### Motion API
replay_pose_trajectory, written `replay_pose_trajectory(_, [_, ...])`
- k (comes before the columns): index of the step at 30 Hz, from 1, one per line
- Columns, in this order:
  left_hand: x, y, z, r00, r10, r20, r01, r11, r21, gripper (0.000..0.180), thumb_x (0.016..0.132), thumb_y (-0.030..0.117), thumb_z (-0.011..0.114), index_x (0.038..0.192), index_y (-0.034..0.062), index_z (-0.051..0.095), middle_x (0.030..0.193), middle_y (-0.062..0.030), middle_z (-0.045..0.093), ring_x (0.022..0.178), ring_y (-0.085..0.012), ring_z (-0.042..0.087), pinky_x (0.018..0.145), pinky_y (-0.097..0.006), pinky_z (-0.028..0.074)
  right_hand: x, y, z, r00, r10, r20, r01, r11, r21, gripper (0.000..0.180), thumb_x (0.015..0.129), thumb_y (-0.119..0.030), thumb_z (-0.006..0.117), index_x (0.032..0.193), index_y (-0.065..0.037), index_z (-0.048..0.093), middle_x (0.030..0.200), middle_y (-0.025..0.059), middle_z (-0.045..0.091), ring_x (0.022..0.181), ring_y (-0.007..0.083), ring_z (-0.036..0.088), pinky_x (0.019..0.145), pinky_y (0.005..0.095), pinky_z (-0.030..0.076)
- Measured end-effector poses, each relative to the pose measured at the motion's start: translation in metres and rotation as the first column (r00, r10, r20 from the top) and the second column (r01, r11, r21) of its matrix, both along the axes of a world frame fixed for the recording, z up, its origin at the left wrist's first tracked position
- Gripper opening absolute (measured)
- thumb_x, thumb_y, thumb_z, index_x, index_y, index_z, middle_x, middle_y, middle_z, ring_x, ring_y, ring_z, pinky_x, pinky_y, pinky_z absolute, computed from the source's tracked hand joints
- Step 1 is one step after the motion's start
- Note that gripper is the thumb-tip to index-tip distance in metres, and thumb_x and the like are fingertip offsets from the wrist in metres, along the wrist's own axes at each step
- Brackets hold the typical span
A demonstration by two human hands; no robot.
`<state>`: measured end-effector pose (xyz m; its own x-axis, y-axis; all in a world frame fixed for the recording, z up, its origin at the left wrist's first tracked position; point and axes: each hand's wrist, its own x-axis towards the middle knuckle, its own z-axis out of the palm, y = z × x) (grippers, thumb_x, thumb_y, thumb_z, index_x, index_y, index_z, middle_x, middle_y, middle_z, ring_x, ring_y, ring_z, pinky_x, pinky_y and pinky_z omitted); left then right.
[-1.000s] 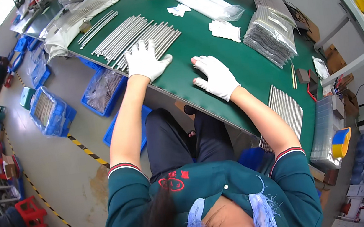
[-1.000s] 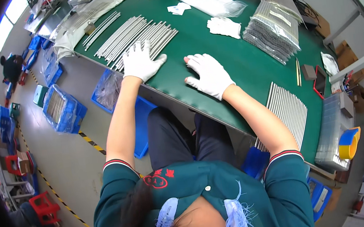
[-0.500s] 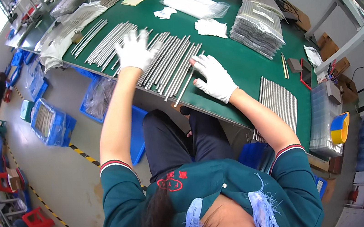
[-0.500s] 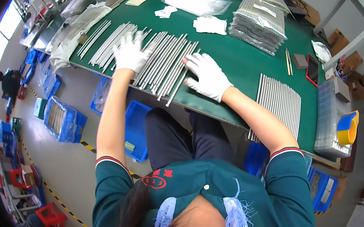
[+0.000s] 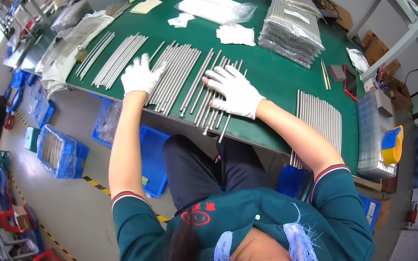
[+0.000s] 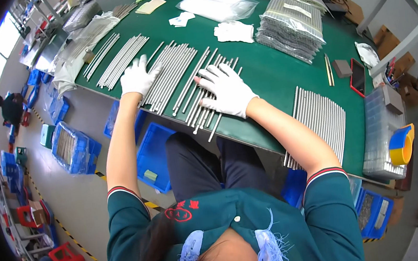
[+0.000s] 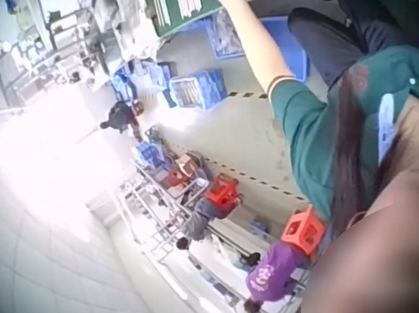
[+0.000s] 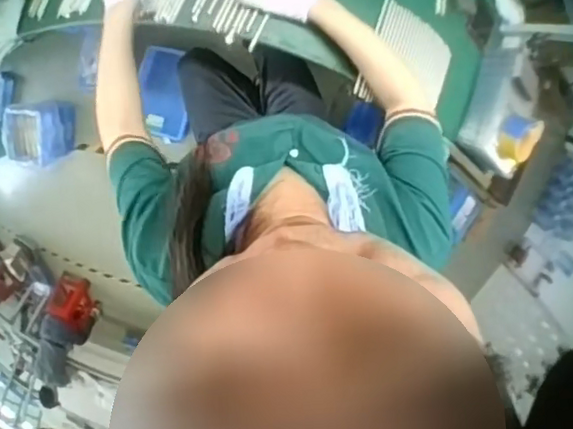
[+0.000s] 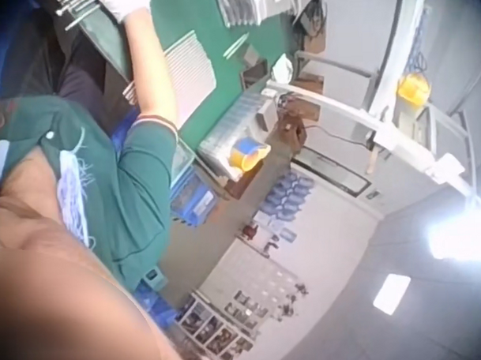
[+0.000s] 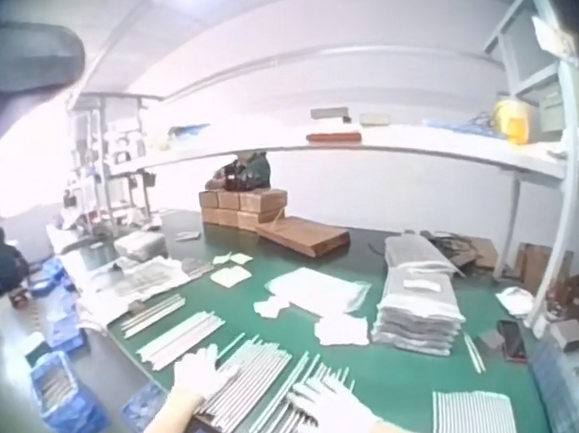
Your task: Counting and packing thin metal rods into plastic bags at a workstation.
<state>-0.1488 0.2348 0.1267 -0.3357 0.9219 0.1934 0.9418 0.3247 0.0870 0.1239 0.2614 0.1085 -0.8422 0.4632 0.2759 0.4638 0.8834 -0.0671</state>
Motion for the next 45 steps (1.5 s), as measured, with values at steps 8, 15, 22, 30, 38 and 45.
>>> replay_pose_trajectory(8, [0.021, 0.004, -0.013, 0.975, -0.196, -0.108, 0.21, 0.969, 0.132, 0.048, 0.085, 0.048, 0.05, 0.113, 0.0112, 0.063, 0.11, -0.0069, 0.063, 0.086, -0.0305, 0.058, 0.08, -0.036, 0.048, -0.064, 0.022, -0.005, 0.998, 0.003, 0.061, -0.001, 1.0, -0.027, 0.072, 0.088, -0.058, 0.034, 0.137, -0.005, 0.039, 0.139, 0.0177, 0.04, 0.132, 0.03, 0.032, 0.11, 0.0421, 0.019])
replay_pose_trajectory(15, [0.009, 0.007, -0.025, 0.955, -0.249, -0.163, 0.284, 0.925, 0.252, 0.037, 0.085, 0.042, 0.05, 0.106, 0.015, 0.065, 0.103, -0.0047, 0.064, 0.081, -0.0313, 0.059, 0.072, -0.039, 0.05, -0.085, 0.026, -0.004, 0.998, 0.002, 0.062, 0.002, 0.998, -0.056, 0.073, 0.088, -0.058, 0.034, 0.136, -0.005, 0.04, 0.141, 0.0163, 0.038, 0.134, 0.0276, 0.029, 0.11, 0.041, 0.017])
replay_pose_trajectory(22, [0.077, -0.019, -0.024, 0.96, -0.245, -0.136, 0.277, 0.903, 0.329, 0.033, 0.082, 0.042, 0.054, 0.092, 0.0124, 0.065, 0.087, -0.0093, 0.062, 0.075, -0.032, 0.059, 0.065, -0.042, 0.05, -0.001, 0.002, -0.003, 0.997, 0.06, 0.044, -0.061, 0.998, 0.028, 0.062, 0.089, -0.05, 0.041, 0.131, -0.004, 0.047, 0.139, 0.0154, 0.04, 0.131, 0.0285, 0.034, 0.11, 0.0412, 0.019])
replay_pose_trajectory(30, [0.144, -0.062, -0.016, 0.944, -0.325, -0.054, 0.325, 0.894, 0.308, 0.036, 0.08, 0.039, 0.059, 0.095, 0.006, 0.059, 0.085, -0.0115, 0.057, 0.068, -0.0297, 0.058, 0.056, -0.041, 0.048, 0.075, -0.039, 0.016, 0.984, 0.096, 0.152, -0.083, 0.992, -0.09, 0.065, 0.086, -0.046, 0.048, 0.134, -0.003, 0.042, 0.144, 0.018, 0.034, 0.135, 0.0329, 0.028, 0.113, 0.0441, 0.015])
replay_pose_trajectory(38, [0.132, -0.101, -0.008, 0.843, -0.533, -0.066, 0.529, 0.801, 0.281, 0.045, 0.079, 0.037, 0.061, 0.11, 0.0038, 0.059, 0.111, -0.0215, 0.056, 0.079, -0.0308, 0.056, 0.063, -0.04, 0.047, 0.079, -0.017, 0.021, 0.98, -0.051, -0.194, -0.091, 0.749, -0.656, 0.072, 0.091, -0.057, 0.038, 0.141, -0.006, 0.031, 0.145, 0.0139, 0.035, 0.136, 0.0282, 0.03, 0.112, 0.0395, 0.02])
replay_pose_trajectory(45, [0.109, -0.125, 0.007, 0.63, -0.761, 0.151, 0.756, 0.646, 0.102, 0.077, 0.064, 0.053, 0.072, 0.124, 0.0083, 0.051, 0.124, -0.0183, 0.052, 0.114, -0.0477, 0.045, 0.099, -0.052, 0.035, 0.007, 0.1, 0.012, 0.549, -0.66, -0.512, -0.673, 0.014, -0.74, 0.061, 0.095, -0.054, 0.033, 0.126, -0.003, 0.045, 0.133, 0.0142, 0.047, 0.126, 0.0236, 0.042, 0.108, 0.0389, 0.029])
